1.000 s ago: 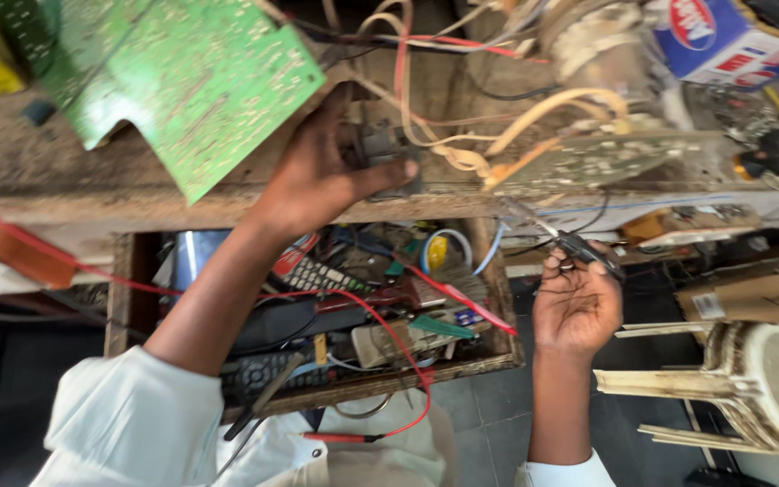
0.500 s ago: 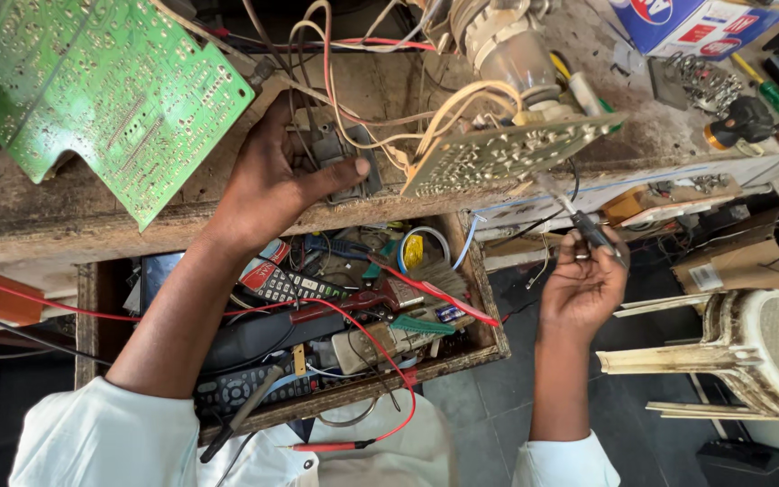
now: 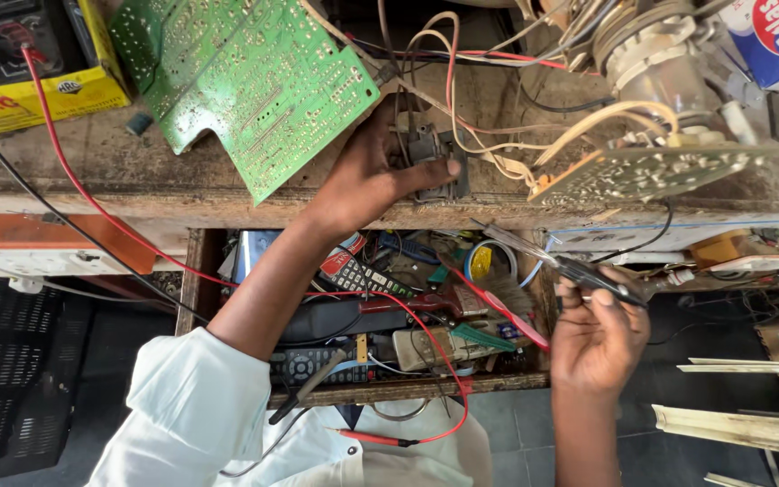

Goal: The person uses a multimeter to test points on a green circuit board, then uses a soldering iron to work on a small component attached to a separate board. The person handles the boards and tools throughout the clip.

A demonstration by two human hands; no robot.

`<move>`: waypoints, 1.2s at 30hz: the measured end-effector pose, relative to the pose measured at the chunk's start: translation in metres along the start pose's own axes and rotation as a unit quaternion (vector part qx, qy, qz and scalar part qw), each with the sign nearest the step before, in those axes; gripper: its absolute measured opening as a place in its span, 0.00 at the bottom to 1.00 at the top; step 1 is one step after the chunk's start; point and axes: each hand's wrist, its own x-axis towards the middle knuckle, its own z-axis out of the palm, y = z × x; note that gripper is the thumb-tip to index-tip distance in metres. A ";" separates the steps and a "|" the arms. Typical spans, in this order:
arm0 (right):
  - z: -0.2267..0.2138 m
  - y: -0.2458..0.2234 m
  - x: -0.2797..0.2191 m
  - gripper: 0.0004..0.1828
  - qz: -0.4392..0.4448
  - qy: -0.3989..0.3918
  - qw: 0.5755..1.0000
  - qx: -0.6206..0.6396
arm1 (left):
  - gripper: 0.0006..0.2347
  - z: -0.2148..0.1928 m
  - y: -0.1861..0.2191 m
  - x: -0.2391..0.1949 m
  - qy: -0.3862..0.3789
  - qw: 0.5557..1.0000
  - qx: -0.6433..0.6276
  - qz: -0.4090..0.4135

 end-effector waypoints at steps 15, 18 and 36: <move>0.024 0.011 0.004 0.13 0.044 0.029 0.999 0.006 | 0.44 -0.001 -0.008 0.000 -0.001 1.000 -0.024 0.007; 0.025 0.012 0.004 0.14 0.053 0.038 0.998 0.002 | 0.44 -0.001 -0.007 0.000 -0.004 1.000 -0.026 0.012; 0.023 0.015 0.003 0.13 0.076 0.033 0.997 -0.003 | 0.42 -0.003 -0.012 -0.002 -0.019 0.998 -0.039 0.052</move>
